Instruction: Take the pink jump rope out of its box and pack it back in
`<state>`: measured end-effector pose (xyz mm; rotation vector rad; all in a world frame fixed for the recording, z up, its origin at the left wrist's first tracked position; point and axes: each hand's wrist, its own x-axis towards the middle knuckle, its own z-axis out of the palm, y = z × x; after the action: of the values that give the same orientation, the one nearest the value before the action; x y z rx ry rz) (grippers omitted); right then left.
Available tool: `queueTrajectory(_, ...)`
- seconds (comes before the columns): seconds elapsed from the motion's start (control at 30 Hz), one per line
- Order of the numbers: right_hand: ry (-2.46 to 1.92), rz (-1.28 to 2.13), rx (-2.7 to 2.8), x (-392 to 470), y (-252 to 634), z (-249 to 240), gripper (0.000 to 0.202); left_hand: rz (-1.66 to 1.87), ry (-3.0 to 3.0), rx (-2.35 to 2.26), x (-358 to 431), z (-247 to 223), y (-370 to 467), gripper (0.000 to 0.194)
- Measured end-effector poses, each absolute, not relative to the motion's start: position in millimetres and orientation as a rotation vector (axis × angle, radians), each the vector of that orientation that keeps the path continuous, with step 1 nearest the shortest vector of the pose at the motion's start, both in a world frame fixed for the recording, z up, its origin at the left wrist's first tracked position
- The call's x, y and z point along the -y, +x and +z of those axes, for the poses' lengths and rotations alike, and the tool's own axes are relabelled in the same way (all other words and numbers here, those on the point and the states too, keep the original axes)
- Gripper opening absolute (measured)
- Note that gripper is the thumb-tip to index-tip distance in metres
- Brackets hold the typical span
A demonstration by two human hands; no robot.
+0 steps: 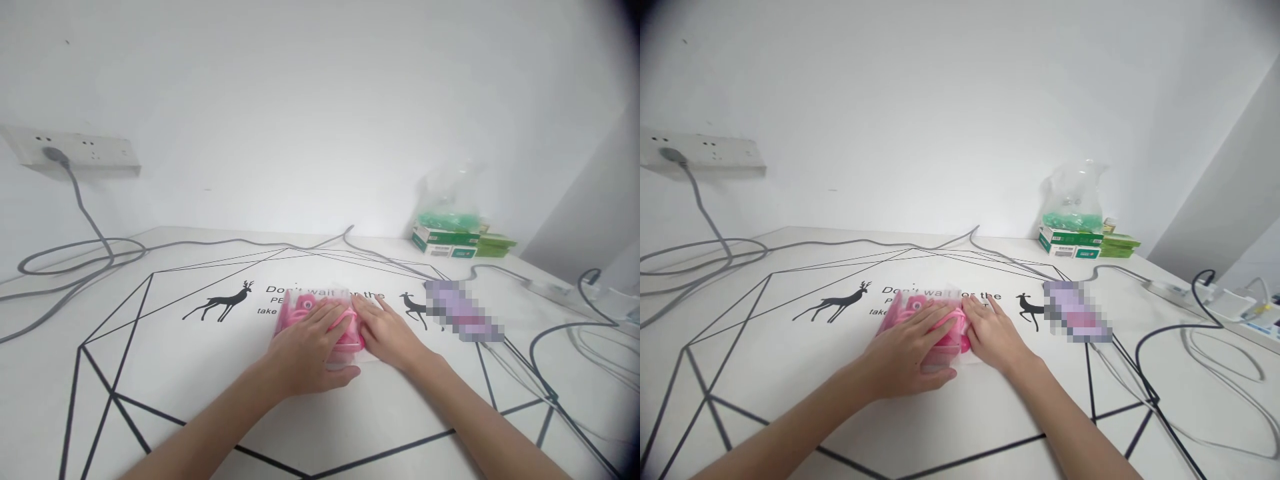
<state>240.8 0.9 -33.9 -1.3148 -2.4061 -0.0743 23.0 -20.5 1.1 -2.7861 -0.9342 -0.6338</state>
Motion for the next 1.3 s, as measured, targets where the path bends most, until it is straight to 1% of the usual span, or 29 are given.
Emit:
queueTrajectory(0.13, -1.268, 0.146, 2.408, -3, 246, -37, 0.051, -0.596, -2.779, 0.936, 22, 2, 24, 0.068)
queueTrajectory(0.27, -1.174, 0.266, 2.441, -4, 255, -34, 0.05, -0.566, -2.794, 0.916, 21, 3, 24, 0.066)
queueTrajectory(0.43, -1.127, 0.271, 2.475, 0, 263, -31, 0.065, -0.588, -2.787, 0.965, 20, 1, 25, 0.064)
queueTrajectory(0.6, -1.132, 0.266, 2.523, -2, 260, -28, 0.071, -0.587, -2.761, 1.01, 21, 1, 25, 0.063)
queueTrajectory(0.83, -1.118, 0.187, 2.506, -5, 259, -29, 0.063, -0.615, -2.735, 1.001, 20, 0, 25, 0.061)
queueTrajectory(0.9, -1.085, 0.133, 2.507, -4, 258, -28, 0.056, -0.611, -2.731, 1.017, 20, 0, 25, 0.063)
queueTrajectory(1.0, -1.042, 0.065, 2.536, -1, 255, -25, 0.041, -0.605, -2.734, 1.033, 20, 0, 25, 0.067)
queueTrajectory(1.07, -1.042, 0.065, 2.549, 0, 252, -22, 0.036, -0.597, -2.746, 1.024, 20, -1, 25, 0.068)
queueTrajectory(1.17, -1.034, 0.145, 2.552, 1, 248, -21, 0.038, -0.597, -2.747, 1.013, 20, -1, 25, 0.068)
queueTrajectory(1.3, -1.043, 0.291, 2.556, -1, 244, -21, 0.048, -0.609, -2.745, 1.005, 20, -1, 25, 0.067)
